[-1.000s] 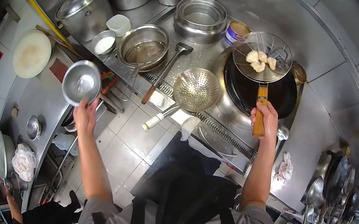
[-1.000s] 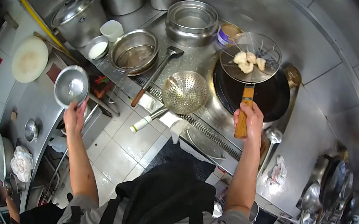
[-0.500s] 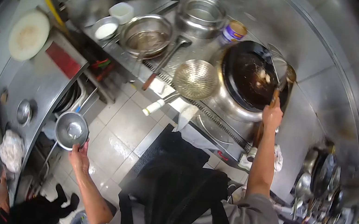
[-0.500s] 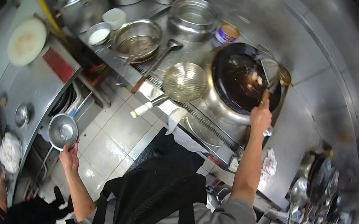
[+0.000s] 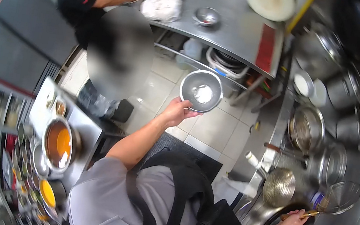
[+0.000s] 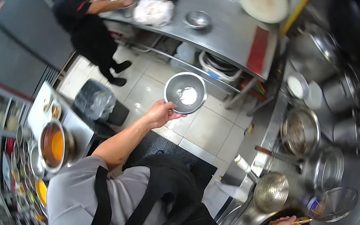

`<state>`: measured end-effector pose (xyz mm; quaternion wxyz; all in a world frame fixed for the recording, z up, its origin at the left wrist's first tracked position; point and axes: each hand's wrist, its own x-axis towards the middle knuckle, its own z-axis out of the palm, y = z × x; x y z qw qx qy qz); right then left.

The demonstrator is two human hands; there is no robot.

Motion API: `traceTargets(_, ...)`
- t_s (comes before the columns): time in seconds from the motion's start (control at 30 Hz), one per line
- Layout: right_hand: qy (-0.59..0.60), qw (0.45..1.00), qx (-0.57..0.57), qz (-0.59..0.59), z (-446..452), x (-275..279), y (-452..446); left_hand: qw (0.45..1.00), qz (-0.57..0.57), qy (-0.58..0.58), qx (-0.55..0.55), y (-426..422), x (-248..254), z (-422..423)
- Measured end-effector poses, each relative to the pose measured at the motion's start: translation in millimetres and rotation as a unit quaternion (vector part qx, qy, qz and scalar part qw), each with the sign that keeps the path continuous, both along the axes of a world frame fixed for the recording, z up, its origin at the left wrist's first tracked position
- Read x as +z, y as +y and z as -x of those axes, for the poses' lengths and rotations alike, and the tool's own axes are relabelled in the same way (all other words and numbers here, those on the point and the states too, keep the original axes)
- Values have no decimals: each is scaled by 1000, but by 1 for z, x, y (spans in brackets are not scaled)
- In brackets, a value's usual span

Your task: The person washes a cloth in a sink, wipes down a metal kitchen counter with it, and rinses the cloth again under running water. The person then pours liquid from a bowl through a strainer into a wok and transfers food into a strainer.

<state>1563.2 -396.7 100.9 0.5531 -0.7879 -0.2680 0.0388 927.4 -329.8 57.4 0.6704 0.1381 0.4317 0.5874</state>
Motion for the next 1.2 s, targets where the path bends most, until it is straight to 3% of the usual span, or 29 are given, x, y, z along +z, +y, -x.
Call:
traceTargets(0.1, 153, 970, 170, -79, -3, -34, 73, 999, 5, -7, 48, -37, -1, 13)
traceTargets(0.23, 354, 901, 242, -68, 38, -53, 135, 991, 22, 25, 132, -93, 13, 36)
traceTargets(0.3, 441, 840, 314, -32, 39, -72, 153, 984, 20, 54, 170, -123, 16, 53)
traceTargets(0.33, 442, 840, 315, 13, 45, -74, 158, 975, 50, 71, 206, -136, 26, 59)
traceTargets(0.4, 418, 867, 271, -5, 89, -58, 153, 962, 42, 103, 249, -169, 38, 77)
traceTargets(0.43, 453, 841, 296, 17, 81, -66, 158, 956, 32, 106, 270, -185, 44, 89)
traceTargets(0.47, 487, 778, 392, 64, 34, -100, 180, 947, 33, 108, 302, -200, 53, 100)
traceTargets(0.63, 349, 844, 403, 63, 89, -67, 161, 866, 59, 188, 460, -290, 94, 174)
traceTargets(0.87, 195, 902, 381, 64, 150, -64, 115, 710, 104, 290, 633, -450, 90, 314)
traceTargets(0.93, 155, 915, 365, 69, 168, -69, 94, 739, 128, 288, 595, -504, 83, 361)
traceTargets(1.0, 114, 927, 348, 74, 185, -74, 72, 641, 222, 333, 655, -541, 69, 405)
traceTargets(1.13, 29, 946, 305, 108, 213, -82, 19, 572, 357, 399, 621, -606, 21, 498)
traceTargets(1.17, 7, 948, 293, 125, 218, -84, 6, 559, 399, 429, 587, -650, -32, 554)
traceTargets(1.2, -24, 946, 284, 153, 218, -94, -6, 340, 533, 630, 450, -698, -100, 613)
